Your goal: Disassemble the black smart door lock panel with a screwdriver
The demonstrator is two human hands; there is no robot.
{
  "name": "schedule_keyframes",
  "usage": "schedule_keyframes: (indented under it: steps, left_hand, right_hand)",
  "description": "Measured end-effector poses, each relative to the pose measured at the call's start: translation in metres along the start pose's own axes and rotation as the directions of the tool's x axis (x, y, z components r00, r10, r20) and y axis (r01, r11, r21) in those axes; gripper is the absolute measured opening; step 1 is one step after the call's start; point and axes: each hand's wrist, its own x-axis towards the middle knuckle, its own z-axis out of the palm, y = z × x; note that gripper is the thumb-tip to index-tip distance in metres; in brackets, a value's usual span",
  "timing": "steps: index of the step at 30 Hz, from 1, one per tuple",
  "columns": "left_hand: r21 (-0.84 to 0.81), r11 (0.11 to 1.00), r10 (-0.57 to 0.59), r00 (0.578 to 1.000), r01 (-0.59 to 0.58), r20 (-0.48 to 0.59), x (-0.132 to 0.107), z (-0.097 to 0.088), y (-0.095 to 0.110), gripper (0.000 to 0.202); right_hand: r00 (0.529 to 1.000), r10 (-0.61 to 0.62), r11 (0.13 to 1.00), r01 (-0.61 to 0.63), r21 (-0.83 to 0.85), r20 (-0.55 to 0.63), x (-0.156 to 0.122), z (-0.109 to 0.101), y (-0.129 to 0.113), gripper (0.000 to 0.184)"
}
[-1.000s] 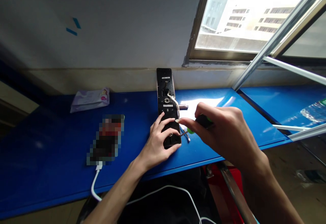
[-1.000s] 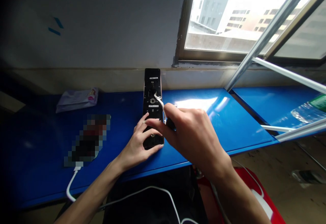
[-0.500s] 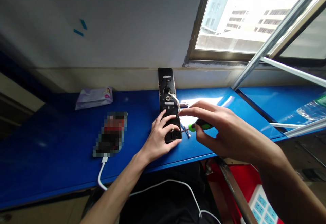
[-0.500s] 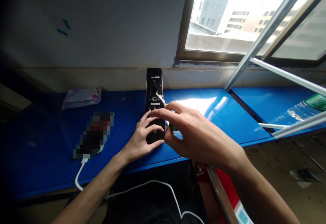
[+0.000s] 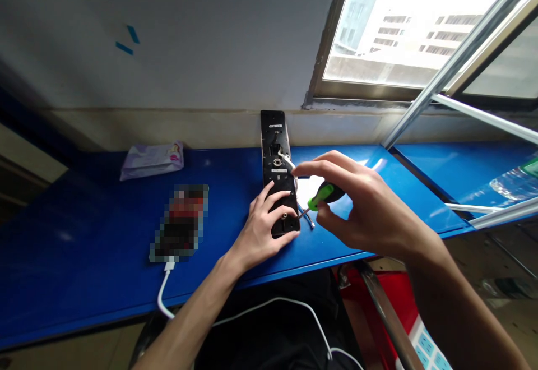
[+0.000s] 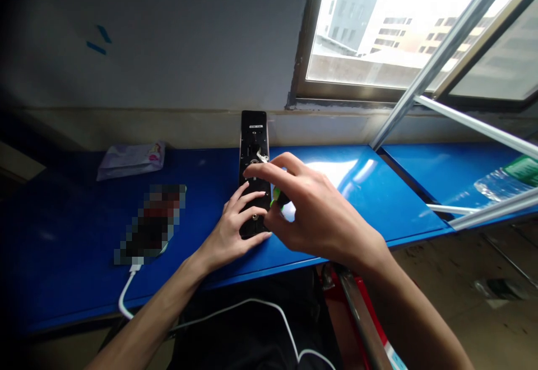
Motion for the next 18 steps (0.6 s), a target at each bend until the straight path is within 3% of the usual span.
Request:
schedule_keyframes:
  steps: [4, 6, 10, 13, 15, 18]
  left_hand:
    - [0.000, 1.000, -0.011, 1.000, 0.011, 0.000, -0.0001, 0.0006, -0.0002, 0.027]
    - [-0.001, 1.000, -0.014, 1.000, 0.014, 0.010, -0.0001, 0.0002, 0.0002, 0.026]
    - [-0.005, 1.000, -0.014, 1.000, 0.014, 0.019, 0.0002, -0.0011, 0.0009, 0.025]
    - [0.003, 1.000, -0.014, 1.000, 0.014, 0.015, -0.0001, -0.0010, 0.0004, 0.025]
    - [0.007, 1.000, -0.010, 1.000, 0.009, 0.014, -0.0005, -0.0005, -0.0001, 0.026]
    - [0.005, 1.000, -0.007, 1.000, 0.007, 0.015, -0.0010, 0.0004, -0.0008, 0.026]
  right_hand:
    - [0.997, 0.058, 0.995, -0.062, -0.073, -0.058, 0.0021, 0.0024, 0.0023, 0.018]
    - [0.997, 0.050, 0.996, -0.054, -0.070, -0.062, 0.0031, 0.0021, 0.0050, 0.026]
    - [0.999, 0.010, 0.998, -0.012, -0.054, -0.034, 0.0038, -0.0026, 0.0079, 0.020]
    - [1.000, -0.025, 0.999, 0.025, -0.026, -0.009, 0.0027, -0.0054, 0.0066, 0.043]
    - [0.999, -0.042, 0.999, 0.041, -0.036, -0.007, 0.0018, -0.0057, 0.0054, 0.049]
    - [0.999, -0.031, 0.995, 0.029, -0.093, -0.022, 0.0008, -0.0042, 0.0054, 0.031]
